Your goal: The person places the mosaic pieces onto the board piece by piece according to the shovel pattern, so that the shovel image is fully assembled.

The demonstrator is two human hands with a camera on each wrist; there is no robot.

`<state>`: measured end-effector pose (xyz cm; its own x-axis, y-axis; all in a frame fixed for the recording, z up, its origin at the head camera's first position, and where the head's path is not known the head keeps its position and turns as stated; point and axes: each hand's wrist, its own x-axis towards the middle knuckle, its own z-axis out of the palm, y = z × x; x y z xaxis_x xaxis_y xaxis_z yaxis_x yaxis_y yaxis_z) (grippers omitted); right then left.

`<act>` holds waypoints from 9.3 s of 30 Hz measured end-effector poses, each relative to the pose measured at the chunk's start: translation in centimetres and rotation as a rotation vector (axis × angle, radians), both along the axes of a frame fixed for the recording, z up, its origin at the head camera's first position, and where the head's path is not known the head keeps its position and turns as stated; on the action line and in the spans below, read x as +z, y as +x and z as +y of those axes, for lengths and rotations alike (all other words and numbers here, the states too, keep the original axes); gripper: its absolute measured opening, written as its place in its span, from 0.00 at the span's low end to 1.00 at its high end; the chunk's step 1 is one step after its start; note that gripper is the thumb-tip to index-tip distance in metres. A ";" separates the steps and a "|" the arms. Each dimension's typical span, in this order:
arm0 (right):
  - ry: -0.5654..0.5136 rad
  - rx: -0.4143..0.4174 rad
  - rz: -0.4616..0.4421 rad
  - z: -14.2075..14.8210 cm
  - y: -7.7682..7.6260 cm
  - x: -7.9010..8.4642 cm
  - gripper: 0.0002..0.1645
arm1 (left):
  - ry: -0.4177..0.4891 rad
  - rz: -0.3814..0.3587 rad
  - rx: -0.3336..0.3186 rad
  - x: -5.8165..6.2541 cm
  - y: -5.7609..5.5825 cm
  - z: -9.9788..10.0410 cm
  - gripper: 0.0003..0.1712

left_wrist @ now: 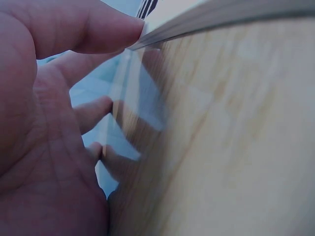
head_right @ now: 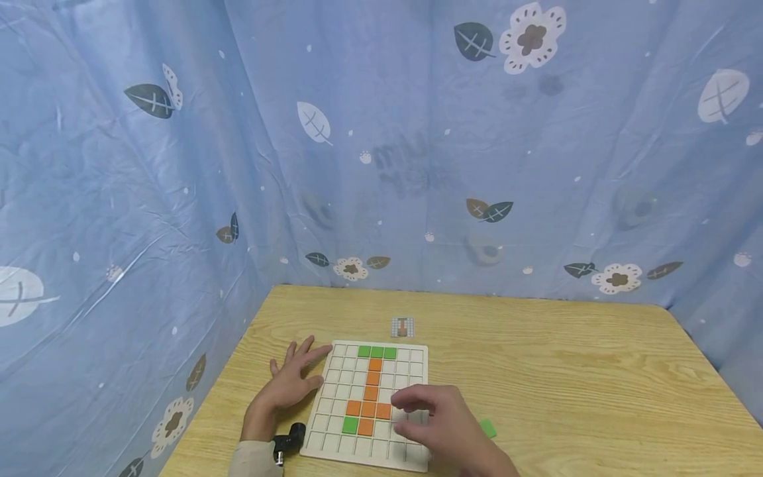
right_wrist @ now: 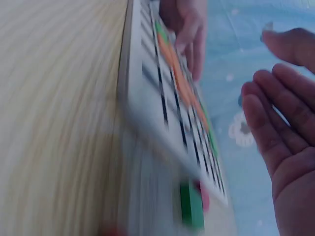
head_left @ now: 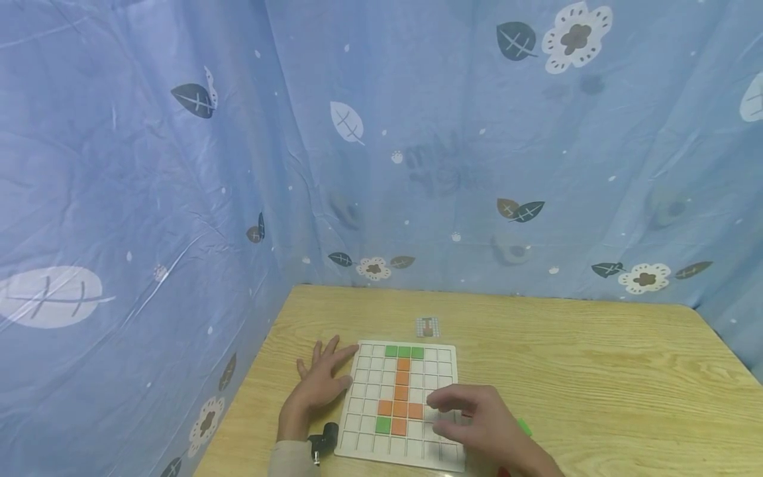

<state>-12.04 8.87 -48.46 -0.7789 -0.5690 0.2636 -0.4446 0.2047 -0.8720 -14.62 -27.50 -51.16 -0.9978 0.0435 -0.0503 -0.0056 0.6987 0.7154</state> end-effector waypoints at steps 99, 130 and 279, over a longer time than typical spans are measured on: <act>0.004 -0.262 0.260 4.3 1.2 1.1 0.21 | -0.014 -0.017 0.019 0.1 0.2 0.2 0.38; 0.081 -0.097 0.151 -3.6 1.4 -2.5 0.20 | 0.000 -0.010 0.009 0.1 0.0 0.0 0.38; 0.214 -0.321 -0.106 5.9 1.4 -2.1 0.20 | -0.010 -0.031 0.001 0.0 0.1 -0.1 0.41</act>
